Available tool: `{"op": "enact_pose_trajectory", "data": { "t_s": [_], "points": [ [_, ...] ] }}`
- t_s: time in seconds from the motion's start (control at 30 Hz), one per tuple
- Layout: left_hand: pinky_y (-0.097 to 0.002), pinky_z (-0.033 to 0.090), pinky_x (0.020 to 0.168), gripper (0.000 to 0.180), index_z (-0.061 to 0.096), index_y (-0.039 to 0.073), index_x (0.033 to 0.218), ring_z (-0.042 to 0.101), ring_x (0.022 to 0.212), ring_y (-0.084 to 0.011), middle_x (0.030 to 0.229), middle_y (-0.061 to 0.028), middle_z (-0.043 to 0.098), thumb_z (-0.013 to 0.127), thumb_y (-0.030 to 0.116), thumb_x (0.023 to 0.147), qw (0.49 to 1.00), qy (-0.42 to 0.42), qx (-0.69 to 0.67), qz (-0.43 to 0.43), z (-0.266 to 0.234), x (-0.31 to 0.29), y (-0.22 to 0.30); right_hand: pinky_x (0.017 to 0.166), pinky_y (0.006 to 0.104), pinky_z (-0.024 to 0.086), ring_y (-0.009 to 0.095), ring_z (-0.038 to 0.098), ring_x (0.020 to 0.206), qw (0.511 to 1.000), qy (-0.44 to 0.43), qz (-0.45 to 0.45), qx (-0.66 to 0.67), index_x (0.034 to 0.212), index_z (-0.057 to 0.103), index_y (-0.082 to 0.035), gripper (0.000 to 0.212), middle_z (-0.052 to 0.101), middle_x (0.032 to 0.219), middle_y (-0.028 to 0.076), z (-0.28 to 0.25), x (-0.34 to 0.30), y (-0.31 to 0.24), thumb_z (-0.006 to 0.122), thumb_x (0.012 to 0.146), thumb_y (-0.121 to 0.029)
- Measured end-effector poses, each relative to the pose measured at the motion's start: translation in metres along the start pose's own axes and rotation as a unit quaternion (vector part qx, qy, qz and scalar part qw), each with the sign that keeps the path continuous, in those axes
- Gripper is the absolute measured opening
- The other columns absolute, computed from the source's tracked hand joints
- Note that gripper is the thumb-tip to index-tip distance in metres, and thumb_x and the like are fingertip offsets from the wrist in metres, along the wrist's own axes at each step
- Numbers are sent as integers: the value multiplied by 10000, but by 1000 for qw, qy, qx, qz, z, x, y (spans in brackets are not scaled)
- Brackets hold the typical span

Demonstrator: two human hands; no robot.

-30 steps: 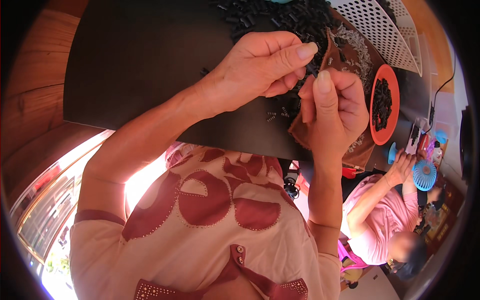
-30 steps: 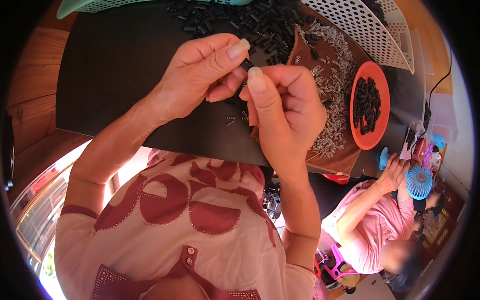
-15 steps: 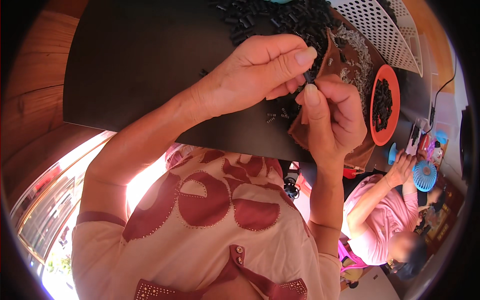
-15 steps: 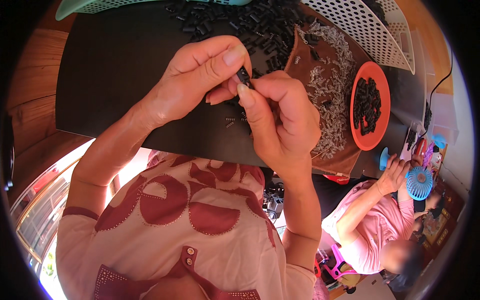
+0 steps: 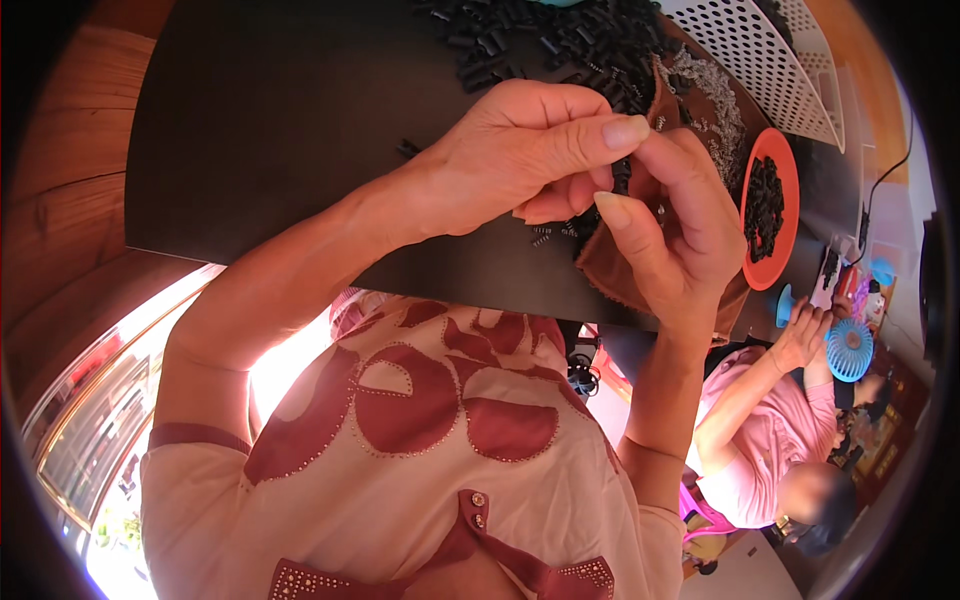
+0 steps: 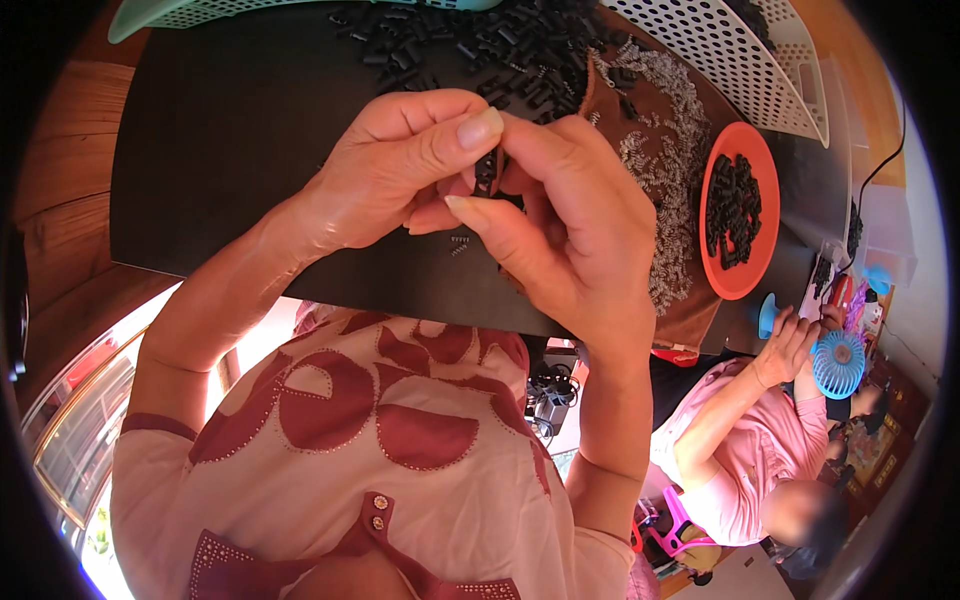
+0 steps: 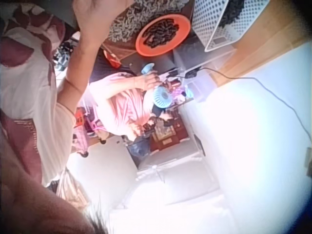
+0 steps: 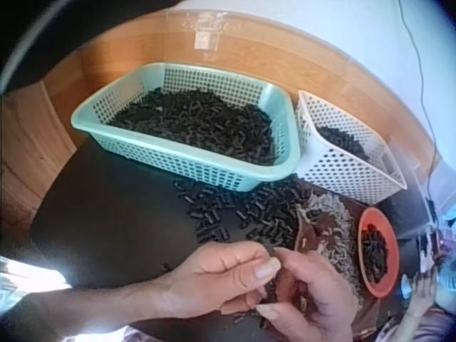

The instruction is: The person assembles small components by picking up plastic parts and metal pieces from the table and fitting them together by hand.

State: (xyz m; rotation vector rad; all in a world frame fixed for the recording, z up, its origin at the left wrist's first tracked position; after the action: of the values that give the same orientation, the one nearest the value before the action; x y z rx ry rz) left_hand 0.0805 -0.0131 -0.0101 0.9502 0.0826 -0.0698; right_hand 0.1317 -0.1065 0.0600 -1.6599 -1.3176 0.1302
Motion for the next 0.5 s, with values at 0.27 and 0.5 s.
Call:
{"op": "enact_pose_trajectory", "data": {
  "t_s": [0.27, 0.5],
  "points": [
    [-180, 295, 343, 367, 585, 63, 747, 439, 429, -41, 586, 1, 541, 582, 367, 952, 998, -12, 0, -68, 5, -3, -6, 435, 218, 260, 64, 348, 485, 998, 49, 11, 48, 815, 569, -20, 256, 428, 587, -5, 3, -11, 5, 797, 713, -79],
    [-184, 285, 336, 362, 586, 62, 731, 438, 422, -49, 556, -10, 531, 586, 349, 952, 997, -15, 14, -78, 13, -5, -7, 440, 217, 253, 52, 316, 485, 991, 91, 42, 92, 764, 512, -46, 280, 383, 553, -22, 3, -22, 8, 787, 713, -57]
  ]
}}
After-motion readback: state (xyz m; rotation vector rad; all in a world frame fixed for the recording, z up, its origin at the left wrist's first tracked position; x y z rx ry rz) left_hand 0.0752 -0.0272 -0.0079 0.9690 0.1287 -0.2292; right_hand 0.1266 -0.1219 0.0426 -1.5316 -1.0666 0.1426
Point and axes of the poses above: each hand's wrist, its own x-axis towards the middle knuckle, its own z-axis out of the palm, y = z × x, the point moved 7 cm from there along x, towards the middle knuckle
